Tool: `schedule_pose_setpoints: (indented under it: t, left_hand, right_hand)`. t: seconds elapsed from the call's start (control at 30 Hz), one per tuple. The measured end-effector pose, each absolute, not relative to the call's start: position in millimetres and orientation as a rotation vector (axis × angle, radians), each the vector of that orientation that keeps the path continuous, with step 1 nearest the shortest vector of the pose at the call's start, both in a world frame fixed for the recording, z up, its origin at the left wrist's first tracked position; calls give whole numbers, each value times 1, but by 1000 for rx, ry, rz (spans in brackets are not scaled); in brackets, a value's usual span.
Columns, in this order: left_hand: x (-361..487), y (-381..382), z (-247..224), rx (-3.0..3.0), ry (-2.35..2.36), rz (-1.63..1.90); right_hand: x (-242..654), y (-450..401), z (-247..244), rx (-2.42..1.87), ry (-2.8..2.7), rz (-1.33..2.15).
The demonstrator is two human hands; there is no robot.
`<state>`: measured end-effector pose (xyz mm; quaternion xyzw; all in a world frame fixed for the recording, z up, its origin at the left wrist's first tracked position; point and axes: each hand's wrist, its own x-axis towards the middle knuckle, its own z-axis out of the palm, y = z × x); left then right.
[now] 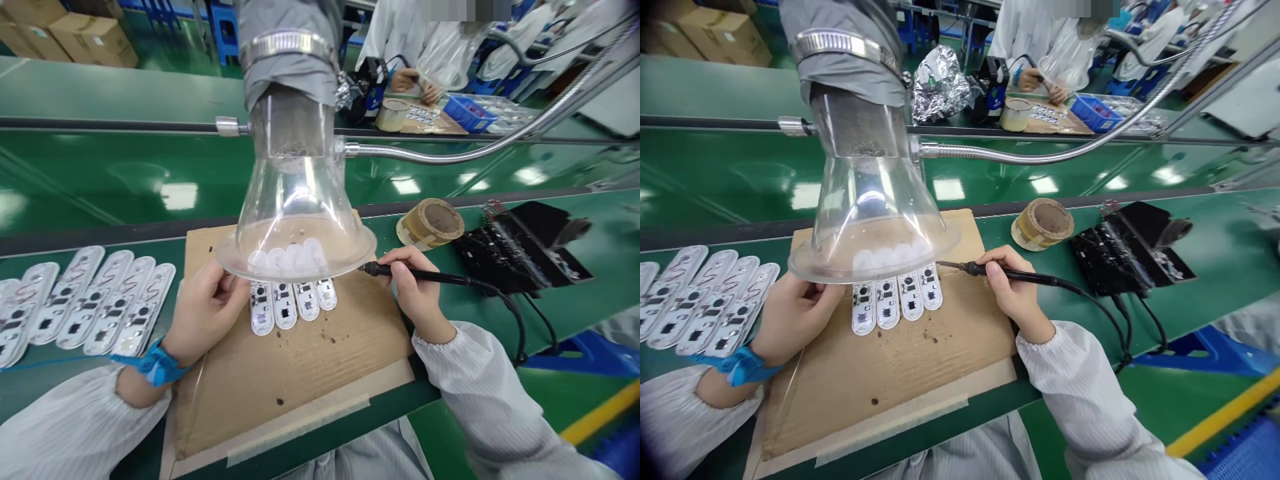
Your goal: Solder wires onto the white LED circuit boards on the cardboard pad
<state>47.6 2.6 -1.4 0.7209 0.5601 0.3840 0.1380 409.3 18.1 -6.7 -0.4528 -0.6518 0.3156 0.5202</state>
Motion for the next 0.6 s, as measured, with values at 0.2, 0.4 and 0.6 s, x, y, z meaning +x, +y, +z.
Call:
schedule_pose_setpoints:
  t: [0.2,0.4,0.6]
  left_hand:
    - [42,4,-7,2054,1660,1079]
    - [39,7,-2,2016,1643,1118]
    - [40,8,-1,2040,1551,1131]
  right_hand:
    - [462,10,8,-1194,-1152,277]
    - [500,-2,5,-1399,-1059,212]
    - [449,21,19,-1171,-1142,341]
